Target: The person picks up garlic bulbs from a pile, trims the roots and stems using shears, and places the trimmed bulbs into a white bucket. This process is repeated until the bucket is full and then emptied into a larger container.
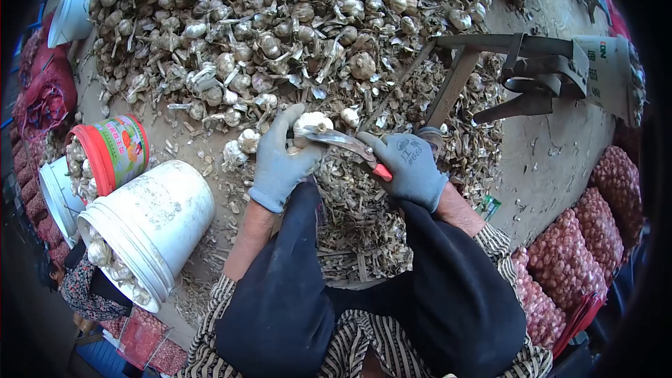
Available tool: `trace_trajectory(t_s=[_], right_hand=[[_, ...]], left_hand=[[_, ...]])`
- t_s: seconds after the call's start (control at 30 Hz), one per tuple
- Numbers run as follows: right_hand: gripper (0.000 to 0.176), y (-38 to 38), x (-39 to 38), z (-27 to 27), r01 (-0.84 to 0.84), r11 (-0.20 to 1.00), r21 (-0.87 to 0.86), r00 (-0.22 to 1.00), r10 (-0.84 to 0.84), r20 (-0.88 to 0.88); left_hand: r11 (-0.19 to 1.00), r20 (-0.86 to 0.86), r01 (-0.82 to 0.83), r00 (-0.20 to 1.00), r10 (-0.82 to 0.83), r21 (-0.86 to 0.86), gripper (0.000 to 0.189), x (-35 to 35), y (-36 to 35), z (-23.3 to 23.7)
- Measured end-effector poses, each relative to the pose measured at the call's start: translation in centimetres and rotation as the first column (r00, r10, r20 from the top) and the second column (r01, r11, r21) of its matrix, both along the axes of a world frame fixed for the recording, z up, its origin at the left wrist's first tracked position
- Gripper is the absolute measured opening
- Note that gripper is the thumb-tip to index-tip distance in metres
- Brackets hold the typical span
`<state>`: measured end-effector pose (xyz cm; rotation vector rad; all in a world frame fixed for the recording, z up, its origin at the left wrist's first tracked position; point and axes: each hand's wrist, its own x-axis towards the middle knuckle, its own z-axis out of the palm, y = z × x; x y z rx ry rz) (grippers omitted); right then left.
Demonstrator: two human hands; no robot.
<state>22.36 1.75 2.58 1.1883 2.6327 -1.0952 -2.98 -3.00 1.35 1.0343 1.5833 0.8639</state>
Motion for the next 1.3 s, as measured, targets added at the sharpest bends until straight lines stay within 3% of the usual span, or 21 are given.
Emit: trace_trajectory(t_s=[0.07, 0.1, 0.13, 0.2, 0.23, 0.27, 0.4, 0.47, 0.53, 0.6, 0.63, 0.67, 0.77, 0.83, 0.87, 0.93, 1.0, 1.03, 1.13, 1.17, 1.3], right_hand=[[0.049, -1.5, 1.1, -1.5, 0.06, 0.996, -0.066, 0.994, -0.066, -0.09], [0.044, -2.0, 1.4, -2.4, 0.194, 0.974, -0.115, 0.961, -0.213, -0.177], [0.039, -2.2, 1.5, -2.7, 0.314, 0.933, -0.176, 0.898, -0.352, -0.262], [0.029, -2.3, 1.8, -2.4, 0.342, 0.914, -0.217, 0.876, -0.394, -0.277], [0.028, -2.6, 2.1, -2.8, 0.419, 0.781, -0.463, 0.813, -0.55, -0.192], [0.027, -2.3, 2.2, -3.4, 0.461, 0.59, -0.663, 0.744, -0.664, -0.075], [0.031, -3.2, 2.7, -6.9, 0.492, 0.496, -0.715, 0.584, -0.797, -0.151], [0.03, -3.1, 3.3, -8.4, 0.481, 0.407, -0.777, 0.514, -0.849, -0.127], [0.031, -2.8, 3.3, -8.8, 0.484, 0.422, -0.766, 0.517, -0.845, -0.139], [0.033, -2.4, 2.7, -7.1, 0.432, 0.321, -0.843, 0.444, -0.889, -0.112], [0.035, -2.3, 2.9, -7.2, 0.432, 0.349, -0.832, 0.478, -0.871, -0.117], [0.035, -2.4, 3.1, -7.3, 0.435, 0.347, -0.831, 0.456, -0.88, -0.129], [0.039, -3.2, 4.5, -9.2, 0.41, 0.34, -0.846, 0.513, -0.853, -0.094], [0.038, -3.6, 4.8, -8.7, 0.422, 0.302, -0.855, 0.489, -0.87, -0.066], [0.037, -3.6, 5.0, -8.6, 0.428, 0.275, -0.861, 0.49, -0.871, -0.034], [0.036, -3.7, 5.6, -9.7, 0.453, 0.343, -0.823, 0.594, -0.805, -0.008], [0.035, -3.4, 5.0, -8.6, 0.405, 0.369, -0.836, 0.557, -0.825, -0.094], [0.035, -3.1, 5.0, -8.3, 0.392, 0.355, -0.848, 0.577, -0.813, -0.074], [0.032, -2.3, 5.5, -8.1, 0.374, 0.336, -0.865, 0.607, -0.794, -0.046], [0.032, -2.2, 5.7, -8.3, 0.374, 0.333, -0.866, 0.606, -0.794, -0.044], [0.032, -2.0, 6.2, -9.1, 0.327, 0.292, -0.899, 0.611, -0.791, -0.034]], left_hand=[[0.981, -0.153, -0.026, 0.988, -0.004, -0.194, 0.066, 0.5, 0.8, 2.6], [1.0, -0.275, -0.022, 0.961, 0.023, 0.005, 0.054, -0.2, -0.7, 0.0], [0.999, -0.289, -0.032, 0.957, 0.035, 0.014, 0.054, -0.7, -1.1, 0.6], [0.981, -0.42, -0.06, 0.897, 0.134, 0.186, 0.057, -1.8, -2.6, 2.6], [0.971, -0.432, -0.112, 0.88, 0.196, 0.212, 0.059, -3.0, -4.2, 4.1], [0.922, -0.266, -0.3, 0.894, 0.361, 0.245, 0.061, -4.3, -6.1, 5.6], [0.64, -0.493, -0.522, 0.409, 0.768, 0.563, 0.06, -12.4, -14.3, 16.2], [0.641, -0.653, -0.36, 0.107, 0.75, 0.678, 0.058, -15.3, -17.7, 21.3], [0.579, -0.623, -0.406, 0.03, 0.782, 0.707, 0.055, -22.1, -24.7, 20.3], [0.728, -0.921, -0.578, -0.125, 0.369, 0.37, 0.063, -25.6, -28.3, 18.9], [0.716, -0.811, -0.406, -0.124, 0.572, 0.567, 0.064, -27.9, -30.4, 15.3], [0.72, -0.804, -0.385, -0.115, 0.583, 0.577, 0.064, -29.6, -31.6, 15.2], [0.62, -0.788, -0.534, -0.154, 0.597, 0.574, 0.066, -30.9, -31.4, 15.0], [0.715, -0.799, -0.395, -0.457, 0.391, 0.576, 0.063, -27.4, -28.1, 17.1], [0.763, -0.762, -0.239, -0.459, 0.457, 0.601, 0.057, -25.6, -24.9, 18.1], [0.816, -0.791, 0.032, -0.225, 0.569, 0.578, 0.049, -20.3, -15.9, 19.2], [0.858, -0.87, 0.154, 0.015, 0.493, 0.489, 0.049, -16.0, -7.5, 17.2], [0.842, -0.836, 0.117, 0.253, 0.487, 0.526, 0.047, -13.6, -2.8, 15.5], [0.798, -0.807, 0.359, 0.536, 0.249, 0.484, 0.04, -9.2, 11.6, 11.1], [0.79, -0.795, 0.409, 0.585, 0.158, 0.457, 0.038, -8.6, 16.3, 8.8], [0.721, -0.882, 0.617, 0.472, -0.017, 0.316, 0.043, -4.2, 32.6, 2.1]])
